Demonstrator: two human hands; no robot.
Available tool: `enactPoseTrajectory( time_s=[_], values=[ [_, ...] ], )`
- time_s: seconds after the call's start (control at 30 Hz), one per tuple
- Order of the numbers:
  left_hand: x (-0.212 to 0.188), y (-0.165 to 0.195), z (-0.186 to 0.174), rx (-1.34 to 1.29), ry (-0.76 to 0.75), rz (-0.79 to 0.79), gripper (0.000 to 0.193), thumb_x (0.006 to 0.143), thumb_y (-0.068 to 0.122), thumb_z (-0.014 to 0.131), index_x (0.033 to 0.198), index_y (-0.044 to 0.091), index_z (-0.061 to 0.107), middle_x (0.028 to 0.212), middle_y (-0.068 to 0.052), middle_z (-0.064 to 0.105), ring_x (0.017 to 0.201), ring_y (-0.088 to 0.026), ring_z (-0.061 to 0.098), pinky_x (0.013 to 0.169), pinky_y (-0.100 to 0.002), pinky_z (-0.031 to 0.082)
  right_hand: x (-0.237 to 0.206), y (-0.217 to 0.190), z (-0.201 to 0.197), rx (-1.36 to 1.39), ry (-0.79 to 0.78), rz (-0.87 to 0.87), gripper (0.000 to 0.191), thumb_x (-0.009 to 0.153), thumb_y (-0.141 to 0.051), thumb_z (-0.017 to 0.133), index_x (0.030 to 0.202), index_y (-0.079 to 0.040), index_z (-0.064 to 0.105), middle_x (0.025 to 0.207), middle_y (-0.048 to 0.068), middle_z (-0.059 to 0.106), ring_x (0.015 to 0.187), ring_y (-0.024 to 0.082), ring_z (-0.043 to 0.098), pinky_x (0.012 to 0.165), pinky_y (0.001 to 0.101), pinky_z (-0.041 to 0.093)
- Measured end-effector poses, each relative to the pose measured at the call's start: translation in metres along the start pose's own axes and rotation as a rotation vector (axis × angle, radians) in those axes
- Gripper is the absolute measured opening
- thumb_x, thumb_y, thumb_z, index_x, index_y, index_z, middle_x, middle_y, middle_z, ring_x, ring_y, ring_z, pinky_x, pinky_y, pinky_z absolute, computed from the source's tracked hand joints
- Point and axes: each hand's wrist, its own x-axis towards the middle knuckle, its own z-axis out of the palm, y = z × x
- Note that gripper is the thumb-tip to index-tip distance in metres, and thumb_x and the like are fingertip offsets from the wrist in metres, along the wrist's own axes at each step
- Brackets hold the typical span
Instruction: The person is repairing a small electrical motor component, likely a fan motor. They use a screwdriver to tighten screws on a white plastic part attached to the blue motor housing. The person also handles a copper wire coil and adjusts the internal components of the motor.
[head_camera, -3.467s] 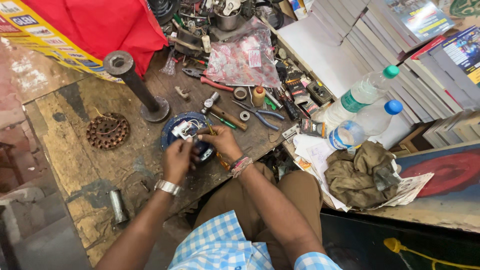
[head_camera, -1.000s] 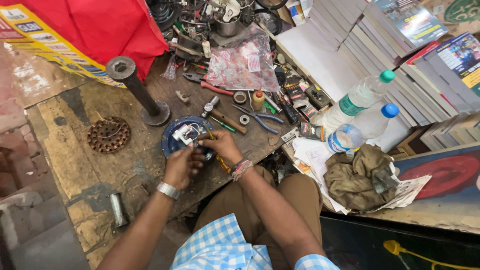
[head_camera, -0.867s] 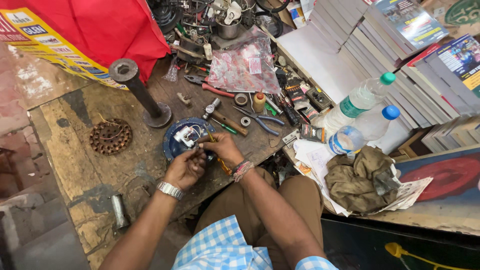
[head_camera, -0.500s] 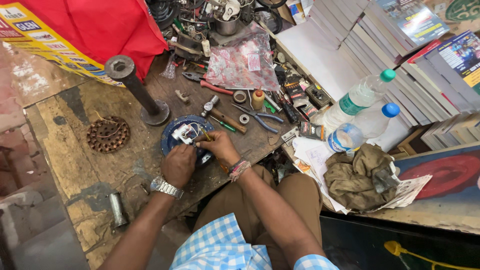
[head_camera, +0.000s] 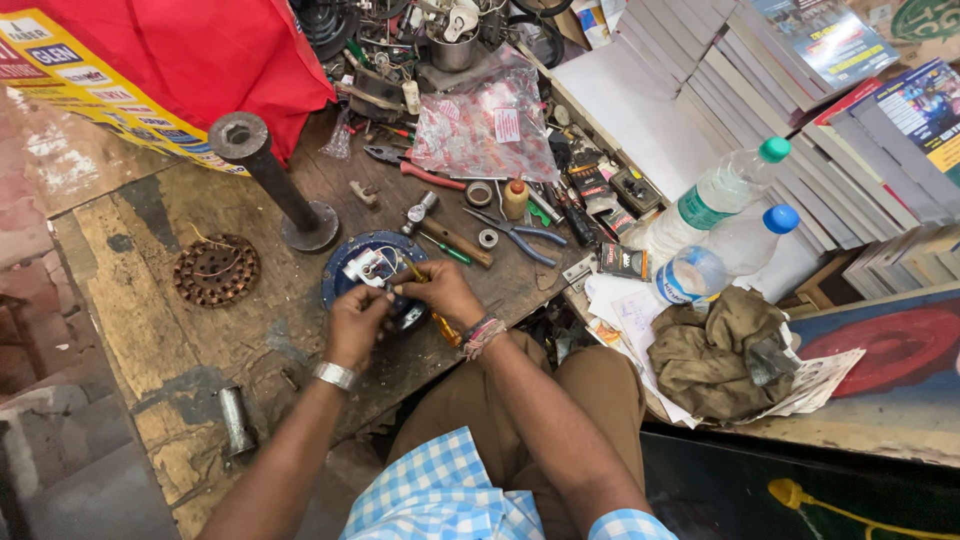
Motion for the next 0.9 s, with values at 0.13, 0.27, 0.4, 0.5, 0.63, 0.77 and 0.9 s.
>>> enactPoseTrajectory(
  time_s=[0.13,0.27,0.4,0.5,0.63,0.77,0.9],
  values=[
    [-0.015,0.013,-0.003,0.973,0.043,0.985,0.011,0.081,0.012,0.074,0.086,0.007,0.066,0.086,-0.010,0.064,0.085,-0.029,0.065,0.072,-0.042,0.054,0.004,0.002,-0.002,-0.167,-0.024,-0.148,0.018,0.085,0.001,0.076,0.102,0.001,0.079,0.091,0.004,0.078,0.081,0.008,0.069,0.075,0.0250,0.057],
    [-0.018,0.024,-0.005,0.945,0.039,0.949,0.014,0.085,0.011,0.077,0.097,0.007,0.071,0.090,-0.011,0.065,0.087,-0.032,0.065,0.075,-0.044,0.054,0.003,0.001,-0.006,-0.129,-0.016,-0.169,0.015,0.085,0.000,0.077,0.100,0.001,0.079,0.090,0.004,0.079,0.082,0.007,0.069,0.076,0.0250,0.058],
    [-0.024,0.037,-0.014,0.888,0.168,0.914,0.034,0.084,0.025,0.086,0.104,0.006,0.067,0.100,-0.014,0.067,0.096,-0.036,0.063,0.084,-0.046,0.052,0.002,-0.001,-0.002,-0.135,0.155,-0.141,0.016,0.084,-0.001,0.079,0.099,-0.001,0.080,0.090,0.002,0.078,0.080,0.006,0.068,0.073,0.0236,0.055],
    [-0.023,0.045,-0.019,0.930,0.218,0.933,0.066,0.075,0.026,0.086,0.129,0.000,0.057,0.129,-0.022,0.063,0.118,-0.041,0.058,0.103,-0.052,0.045,-0.003,-0.005,0.005,-0.161,0.240,-0.172,0.016,0.084,-0.001,0.079,0.099,-0.003,0.081,0.088,0.001,0.079,0.078,0.004,0.068,0.071,0.0214,0.054],
    [-0.007,0.043,-0.020,0.990,0.100,0.739,0.088,0.074,0.027,0.088,0.145,-0.001,0.046,0.144,-0.025,0.053,0.134,-0.042,0.048,0.108,-0.054,0.035,-0.005,-0.006,0.012,-0.165,0.315,-0.131,0.016,0.085,-0.004,0.080,0.100,-0.004,0.082,0.083,0.000,0.076,0.072,0.004,0.063,0.063,0.0218,0.051],
    [0.004,0.030,-0.021,0.943,0.066,0.752,0.073,0.083,0.023,0.084,0.145,0.003,0.051,0.144,-0.021,0.059,0.134,-0.038,0.054,0.115,-0.049,0.039,-0.001,-0.002,0.018,-0.165,0.347,-0.184,0.016,0.085,-0.006,0.081,0.100,-0.005,0.081,0.083,-0.002,0.077,0.072,0.002,0.064,0.063,0.0212,0.052],
    [0.012,0.026,-0.029,0.836,0.011,0.857,0.066,0.084,0.016,0.083,0.142,0.005,0.053,0.143,-0.019,0.061,0.134,-0.037,0.058,0.116,-0.047,0.043,0.003,0.003,0.023,-0.211,0.386,-0.177,0.016,0.085,-0.008,0.082,0.101,-0.006,0.082,0.083,0.001,0.078,0.072,0.004,0.064,0.064,0.0231,0.052]
  ],
)
